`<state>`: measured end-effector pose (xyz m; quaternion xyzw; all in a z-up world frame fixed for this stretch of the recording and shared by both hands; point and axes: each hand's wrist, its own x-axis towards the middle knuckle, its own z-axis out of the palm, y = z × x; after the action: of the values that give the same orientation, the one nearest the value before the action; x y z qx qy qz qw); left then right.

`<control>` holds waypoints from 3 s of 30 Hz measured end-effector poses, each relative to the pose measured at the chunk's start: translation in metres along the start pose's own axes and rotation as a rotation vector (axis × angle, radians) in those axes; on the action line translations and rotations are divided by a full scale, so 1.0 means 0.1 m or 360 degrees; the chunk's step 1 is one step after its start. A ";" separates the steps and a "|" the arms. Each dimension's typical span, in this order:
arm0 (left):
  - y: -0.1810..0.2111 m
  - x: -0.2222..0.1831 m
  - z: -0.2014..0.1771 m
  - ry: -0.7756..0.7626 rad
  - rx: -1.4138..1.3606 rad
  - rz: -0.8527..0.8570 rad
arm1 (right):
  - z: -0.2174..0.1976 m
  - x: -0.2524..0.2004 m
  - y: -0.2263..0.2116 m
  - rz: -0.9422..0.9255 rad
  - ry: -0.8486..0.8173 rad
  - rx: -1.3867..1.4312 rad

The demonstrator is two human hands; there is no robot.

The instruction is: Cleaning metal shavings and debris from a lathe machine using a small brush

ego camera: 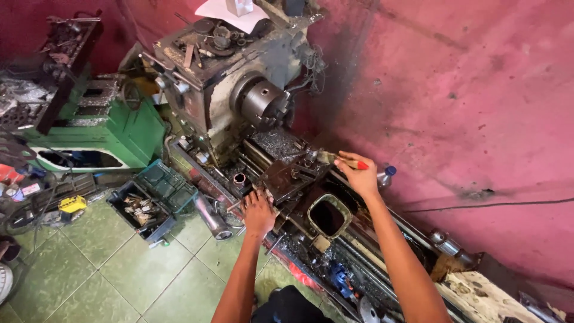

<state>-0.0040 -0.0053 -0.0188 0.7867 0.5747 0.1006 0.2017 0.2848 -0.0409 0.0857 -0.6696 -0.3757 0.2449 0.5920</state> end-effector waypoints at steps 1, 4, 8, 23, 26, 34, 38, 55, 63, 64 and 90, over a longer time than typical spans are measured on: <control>-0.01 0.00 0.01 -0.0013 0.0003 0.0005 | 0.02 -0.01 -0.01 0.0011 0.0008 -0.0002; -0.05 0.06 0.04 0.0030 0.0069 0.0024 | 0.02 0.01 -0.08 -0.0132 -0.0077 -0.0311; -0.08 0.06 0.11 -0.0033 0.0053 -0.0005 | -0.08 0.07 -0.23 -0.0017 -0.0379 -0.0491; -0.02 0.02 -0.02 -0.0044 0.0091 0.0013 | -0.08 0.12 -0.30 -0.0070 -0.0354 -0.0528; 0.02 -0.02 -0.06 -0.0043 0.0076 0.0007 | -0.06 0.14 -0.15 -0.0213 -0.0286 -0.0521; -0.02 0.01 -0.02 -0.0009 0.0080 0.0020 | -0.10 -0.01 -0.31 -0.0183 -0.0435 -0.0558; -0.01 -0.05 -0.04 0.0007 0.0116 0.0031 | -0.08 0.04 -0.34 -0.0224 -0.0415 -0.0557; -0.25 0.24 0.30 0.0036 0.0176 -0.0018 | -0.01 0.11 0.04 -0.0404 -0.0374 -0.0393; -0.20 0.18 0.26 0.0032 0.0173 -0.0075 | -0.09 0.13 0.01 -0.0091 -0.0405 -0.0279; -0.20 0.19 0.28 0.0040 0.0175 -0.0073 | -0.08 0.13 0.12 -0.0098 -0.0402 -0.0275; -0.24 0.29 0.26 -0.0059 0.0134 -0.0124 | 0.13 -0.05 0.24 0.0310 0.0062 0.0664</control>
<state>-0.0058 0.0232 -0.0544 0.7732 0.6048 0.0538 0.1828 0.2769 -0.0375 0.0589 -0.5706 -0.2390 0.3602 0.6983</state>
